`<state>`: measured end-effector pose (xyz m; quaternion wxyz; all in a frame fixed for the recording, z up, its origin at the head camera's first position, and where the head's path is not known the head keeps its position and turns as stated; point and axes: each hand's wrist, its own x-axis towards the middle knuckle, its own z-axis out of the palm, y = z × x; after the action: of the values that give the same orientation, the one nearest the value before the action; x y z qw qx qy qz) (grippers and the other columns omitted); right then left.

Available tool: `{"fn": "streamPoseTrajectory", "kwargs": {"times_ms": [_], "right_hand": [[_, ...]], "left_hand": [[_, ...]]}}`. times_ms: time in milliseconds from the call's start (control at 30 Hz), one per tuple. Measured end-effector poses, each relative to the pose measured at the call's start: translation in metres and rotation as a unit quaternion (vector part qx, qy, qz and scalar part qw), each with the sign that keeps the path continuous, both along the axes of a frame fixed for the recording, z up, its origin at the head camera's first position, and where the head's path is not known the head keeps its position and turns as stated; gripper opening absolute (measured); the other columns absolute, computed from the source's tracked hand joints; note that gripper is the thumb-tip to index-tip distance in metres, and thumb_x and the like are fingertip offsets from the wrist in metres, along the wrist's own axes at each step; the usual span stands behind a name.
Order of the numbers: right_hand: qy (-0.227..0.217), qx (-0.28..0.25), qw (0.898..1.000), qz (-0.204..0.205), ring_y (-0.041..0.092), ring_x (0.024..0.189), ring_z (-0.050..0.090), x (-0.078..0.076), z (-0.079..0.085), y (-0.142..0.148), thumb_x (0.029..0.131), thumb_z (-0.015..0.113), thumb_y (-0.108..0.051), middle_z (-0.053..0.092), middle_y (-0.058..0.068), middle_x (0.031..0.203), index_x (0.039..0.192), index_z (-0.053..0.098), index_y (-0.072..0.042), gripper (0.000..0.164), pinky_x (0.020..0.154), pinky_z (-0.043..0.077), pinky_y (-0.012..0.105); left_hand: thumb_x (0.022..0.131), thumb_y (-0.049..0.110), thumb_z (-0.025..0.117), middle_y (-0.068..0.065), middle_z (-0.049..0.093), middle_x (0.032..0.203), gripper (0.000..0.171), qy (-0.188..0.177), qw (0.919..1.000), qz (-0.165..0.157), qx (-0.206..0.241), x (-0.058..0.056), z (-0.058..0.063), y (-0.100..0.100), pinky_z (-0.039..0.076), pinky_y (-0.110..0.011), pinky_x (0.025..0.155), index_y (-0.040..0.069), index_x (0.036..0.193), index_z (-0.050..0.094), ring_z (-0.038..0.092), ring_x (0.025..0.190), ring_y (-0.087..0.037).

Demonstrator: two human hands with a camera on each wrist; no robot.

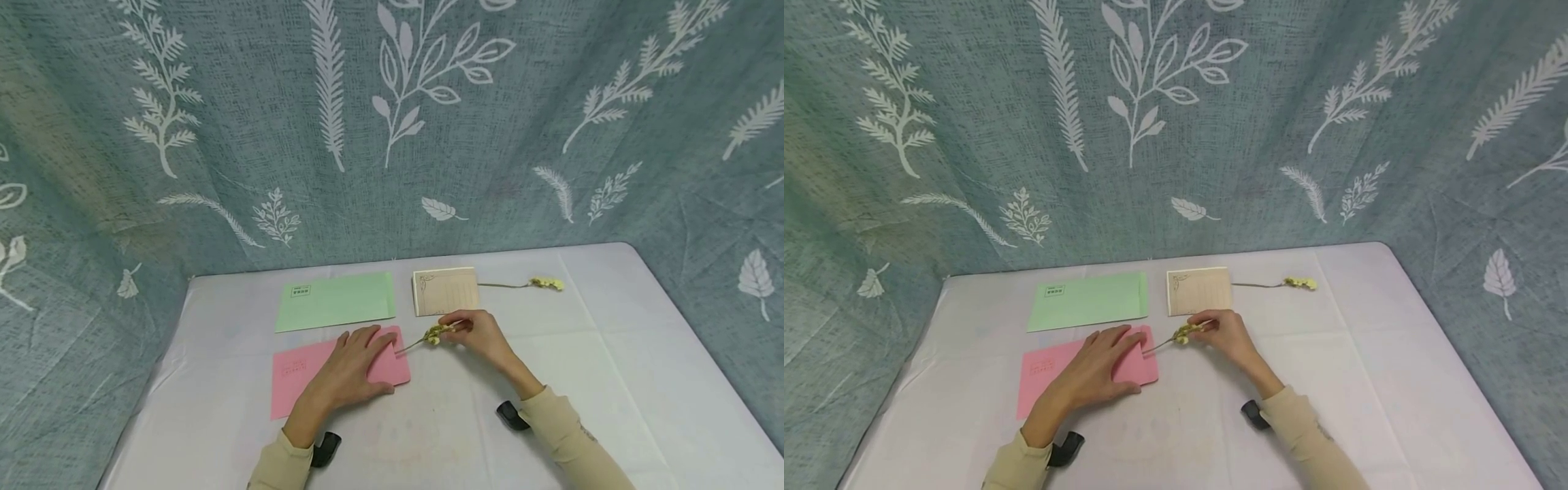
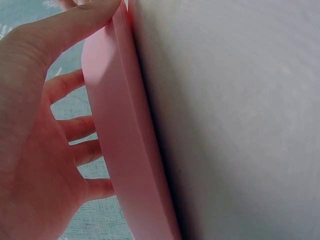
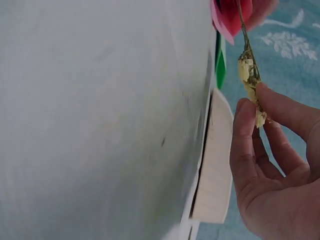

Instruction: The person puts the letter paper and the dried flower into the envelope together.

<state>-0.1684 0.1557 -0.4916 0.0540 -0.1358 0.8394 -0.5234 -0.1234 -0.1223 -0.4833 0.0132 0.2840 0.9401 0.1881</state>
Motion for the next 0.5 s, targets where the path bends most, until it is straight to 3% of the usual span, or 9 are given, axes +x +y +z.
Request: {"fn": "streamPoseTrajectory", "kwargs": {"times_ms": [200,500], "right_hand": [[0.002,0.016,1.0,0.018,0.016,0.079,0.067,0.003,-0.001,-0.009,0.081,0.078,-0.005,0.072,0.013,0.101,0.101,0.075,-0.001,0.021,0.066,0.055,0.024],[-0.028,0.018,0.999,0.01,0.01,0.071,0.065,0.006,0.005,-0.029,0.079,0.081,-0.007,0.074,0.01,0.091,0.097,0.076,-0.001,0.02,0.058,0.05,0.021]], "left_hand": [[0.072,0.044,0.084,-0.019,0.046,0.143,0.083,-0.007,1.0,0.004,0.005,0.001,0.0,0.001,0.03,-0.064,0.108,0.017,0.143,0.05,0.042,0.133,-0.035],[0.072,0.044,0.084,-0.018,0.046,0.142,0.083,-0.01,0.9999,0.008,0.004,0.003,0.0,0.004,0.029,-0.064,0.108,0.017,0.143,0.05,0.042,0.132,-0.036]]}}
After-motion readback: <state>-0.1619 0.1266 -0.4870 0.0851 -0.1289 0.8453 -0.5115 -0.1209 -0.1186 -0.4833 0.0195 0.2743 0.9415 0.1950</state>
